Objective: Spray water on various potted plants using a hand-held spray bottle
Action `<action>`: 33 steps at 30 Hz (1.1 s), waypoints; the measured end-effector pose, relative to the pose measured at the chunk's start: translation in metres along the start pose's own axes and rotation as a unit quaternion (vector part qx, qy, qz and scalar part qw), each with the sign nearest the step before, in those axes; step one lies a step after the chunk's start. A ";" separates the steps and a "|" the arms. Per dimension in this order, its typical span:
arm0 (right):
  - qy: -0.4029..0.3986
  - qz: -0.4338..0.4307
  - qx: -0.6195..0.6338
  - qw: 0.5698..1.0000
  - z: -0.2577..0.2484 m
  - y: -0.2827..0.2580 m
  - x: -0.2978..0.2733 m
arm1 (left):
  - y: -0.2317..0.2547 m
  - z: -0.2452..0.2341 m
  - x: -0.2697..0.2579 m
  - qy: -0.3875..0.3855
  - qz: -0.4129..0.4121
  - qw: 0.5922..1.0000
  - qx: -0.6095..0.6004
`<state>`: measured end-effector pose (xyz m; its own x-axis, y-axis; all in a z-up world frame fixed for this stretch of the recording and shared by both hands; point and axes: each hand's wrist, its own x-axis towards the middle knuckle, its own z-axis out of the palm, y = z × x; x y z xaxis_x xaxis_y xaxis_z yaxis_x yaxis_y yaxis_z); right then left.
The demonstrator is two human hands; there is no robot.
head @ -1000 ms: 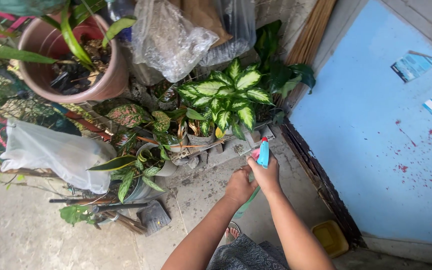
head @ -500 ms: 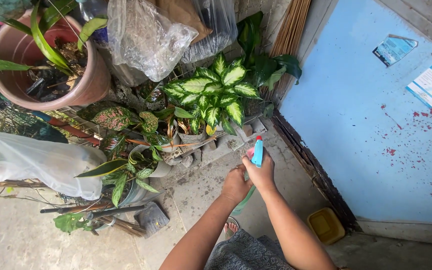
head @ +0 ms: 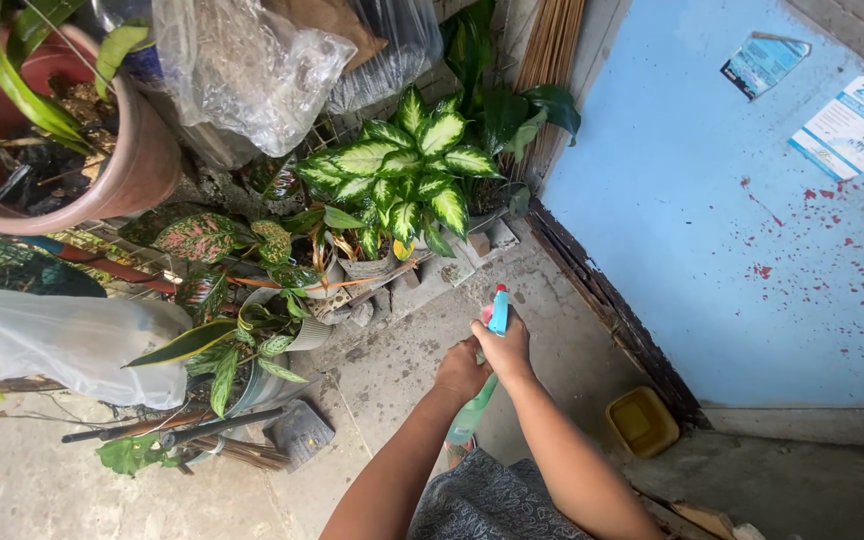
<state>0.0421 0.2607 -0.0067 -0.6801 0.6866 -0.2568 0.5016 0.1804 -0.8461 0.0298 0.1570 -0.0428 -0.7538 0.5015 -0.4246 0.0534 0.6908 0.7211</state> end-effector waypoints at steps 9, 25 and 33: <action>-0.009 -0.017 -0.012 1.000 -0.002 0.004 0.007 | 0.013 -0.008 -0.009 -0.012 -0.001 1.000 -0.005; 0.015 -0.035 -0.010 0.999 0.001 -0.001 0.002 | 0.017 -0.016 -0.013 -0.019 -0.009 1.000 -0.002; -0.008 -0.041 -0.021 0.999 0.003 -0.009 -0.003 | 0.012 -0.024 -0.019 -0.007 -0.013 1.000 -0.011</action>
<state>0.0380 0.2548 0.0002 -0.7288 0.6564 -0.1950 0.4647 0.2650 -0.8449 0.0291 0.1437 -0.0131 -0.7453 0.4903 -0.4517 0.0189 0.6928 0.7209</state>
